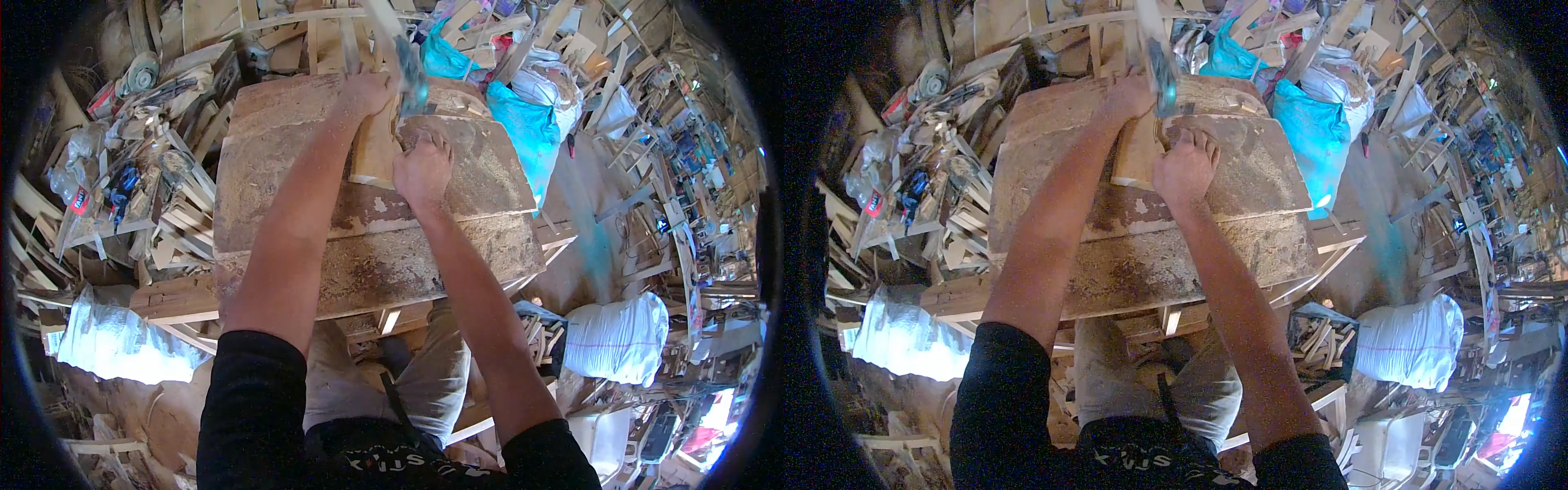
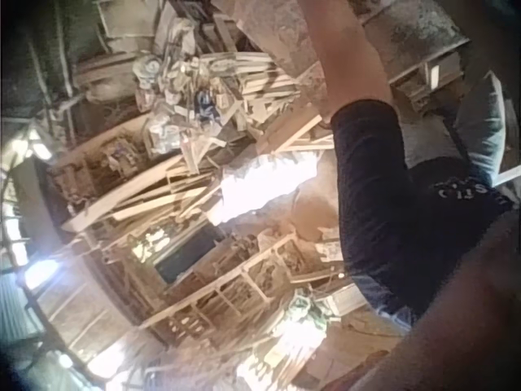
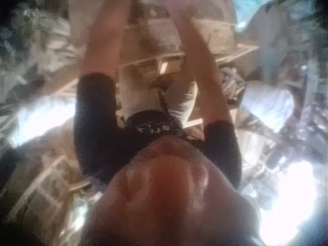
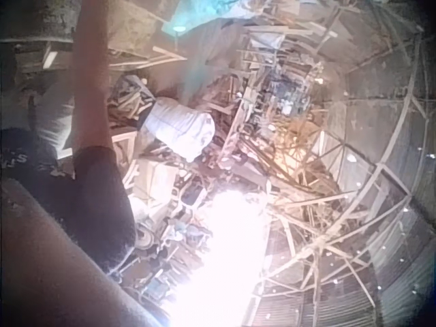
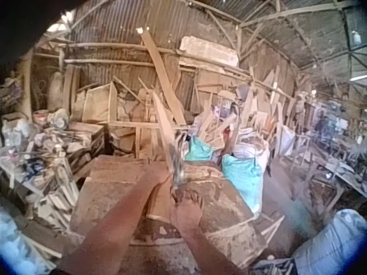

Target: The person cuts a wooden piece using a band saw, guiding the wood by hand to follow a marked line and then moving the cut piece aside.

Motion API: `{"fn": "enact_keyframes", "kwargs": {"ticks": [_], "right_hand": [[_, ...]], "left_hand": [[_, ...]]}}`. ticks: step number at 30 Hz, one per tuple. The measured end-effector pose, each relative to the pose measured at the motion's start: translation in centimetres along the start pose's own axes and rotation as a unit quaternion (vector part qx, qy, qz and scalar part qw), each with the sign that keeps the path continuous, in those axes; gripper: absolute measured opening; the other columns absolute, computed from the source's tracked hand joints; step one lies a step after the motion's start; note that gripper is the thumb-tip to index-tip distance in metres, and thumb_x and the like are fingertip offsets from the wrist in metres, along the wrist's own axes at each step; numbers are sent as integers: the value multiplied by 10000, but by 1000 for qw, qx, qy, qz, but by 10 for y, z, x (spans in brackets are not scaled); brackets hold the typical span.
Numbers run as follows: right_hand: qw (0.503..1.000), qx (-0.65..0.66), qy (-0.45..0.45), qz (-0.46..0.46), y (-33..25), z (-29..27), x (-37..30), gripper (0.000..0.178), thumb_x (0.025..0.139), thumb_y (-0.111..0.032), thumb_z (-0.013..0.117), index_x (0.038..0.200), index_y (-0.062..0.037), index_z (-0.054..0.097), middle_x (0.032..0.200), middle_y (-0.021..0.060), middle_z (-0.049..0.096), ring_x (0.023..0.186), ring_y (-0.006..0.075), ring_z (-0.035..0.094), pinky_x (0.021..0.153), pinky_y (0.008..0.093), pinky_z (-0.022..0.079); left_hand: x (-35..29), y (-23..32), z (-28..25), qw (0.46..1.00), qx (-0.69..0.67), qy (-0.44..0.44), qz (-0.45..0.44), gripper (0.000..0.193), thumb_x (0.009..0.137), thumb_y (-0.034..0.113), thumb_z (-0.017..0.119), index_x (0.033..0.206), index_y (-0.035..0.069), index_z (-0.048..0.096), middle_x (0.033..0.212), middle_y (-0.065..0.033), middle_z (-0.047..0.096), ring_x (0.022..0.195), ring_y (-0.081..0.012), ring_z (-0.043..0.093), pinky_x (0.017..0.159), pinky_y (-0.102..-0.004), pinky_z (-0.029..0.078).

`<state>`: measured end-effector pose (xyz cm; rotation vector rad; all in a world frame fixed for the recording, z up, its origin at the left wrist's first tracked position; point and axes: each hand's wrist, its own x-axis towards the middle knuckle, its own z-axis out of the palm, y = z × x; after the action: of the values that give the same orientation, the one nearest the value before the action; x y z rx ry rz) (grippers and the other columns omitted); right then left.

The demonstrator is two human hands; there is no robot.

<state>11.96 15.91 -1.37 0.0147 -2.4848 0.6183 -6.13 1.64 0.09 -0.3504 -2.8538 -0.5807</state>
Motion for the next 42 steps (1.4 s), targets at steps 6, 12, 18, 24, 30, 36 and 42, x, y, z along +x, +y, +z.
{"fn": "enact_keyframes", "kwargs": {"ticks": [6, 12, 18, 24, 30, 36, 42], "right_hand": [[999, -13, -21, 31, 11, 5, 1, 654, 802, -206, 719, 1367, 73, 546, 1478, 231, 520, 1418, 418, 448, 1236, 559, 270], [999, -9, -16, 42, 11, 4, 0, 614, 873, -250, 692, 1381, 63, 547, 1500, 245, 511, 1431, 414, 448, 1239, 549, 277], [978, 174, -105, 39, 51, -4, 29, 447, 1013, -273, 563, 1386, -28, 594, 1413, 238, 606, 1332, 410, 557, 1169, 474, 397], [966, 180, -97, -156, 72, 15, 62, 498, 1080, -381, 449, 1477, -93, 535, 1481, 209, 566, 1388, 409, 508, 1199, 508, 351], [970, 70, -190, -132, 54, 39, 78, 593, 1093, -506, 324, 1526, -138, 496, 1537, 222, 509, 1445, 416, 443, 1246, 554, 246], [953, 22, -248, -174, 50, 37, 81, 613, 1103, -518, 290, 1591, -168, 413, 1610, 221, 419, 1492, 427, 380, 1259, 545, 230], [964, 37, -183, -188, 63, 52, 82, 604, 1106, -543, 320, 1619, -228, 373, 1631, 196, 398, 1494, 421, 377, 1249, 552, 238]], "left_hand": [[-67, 21, -1, 998, 12, 33, -55, 608, 1076, 479, 366, 1601, 171, 345, 1672, -302, 226, 1524, -559, 212, 1258, -590, 213], [-148, 47, -4, 994, -45, 55, -77, 577, 1078, 392, 404, 1591, 133, 356, 1611, -330, 337, 1492, -540, 309, 1238, -593, 249], [-163, 59, -5, 992, -28, 107, -63, 531, 1073, 340, 421, 1548, 102, 434, 1537, -352, 426, 1438, -509, 411, 1205, -593, 306], [-160, 58, -1, 992, -22, 111, -60, 530, 1077, 314, 409, 1563, 102, 426, 1509, -354, 458, 1402, -537, 439, 1191, -592, 341], [-157, 51, 6, 986, -47, 154, -30, 490, 1047, 282, 458, 1480, 58, 512, 1398, -387, 536, 1337, -542, 505, 1155, -583, 381], [-155, 47, 11, 981, -34, 191, -20, 471, 1041, 263, 475, 1473, 82, 525, 1305, -373, 593, 1166, -527, 613, 1022, -575, 494], [-151, 60, -5, 985, -66, 156, -41, 445, 1018, 251, 503, 1421, 72, 557, 1288, -367, 600, 1135, -515, 631, 988, -564, 517]]}}
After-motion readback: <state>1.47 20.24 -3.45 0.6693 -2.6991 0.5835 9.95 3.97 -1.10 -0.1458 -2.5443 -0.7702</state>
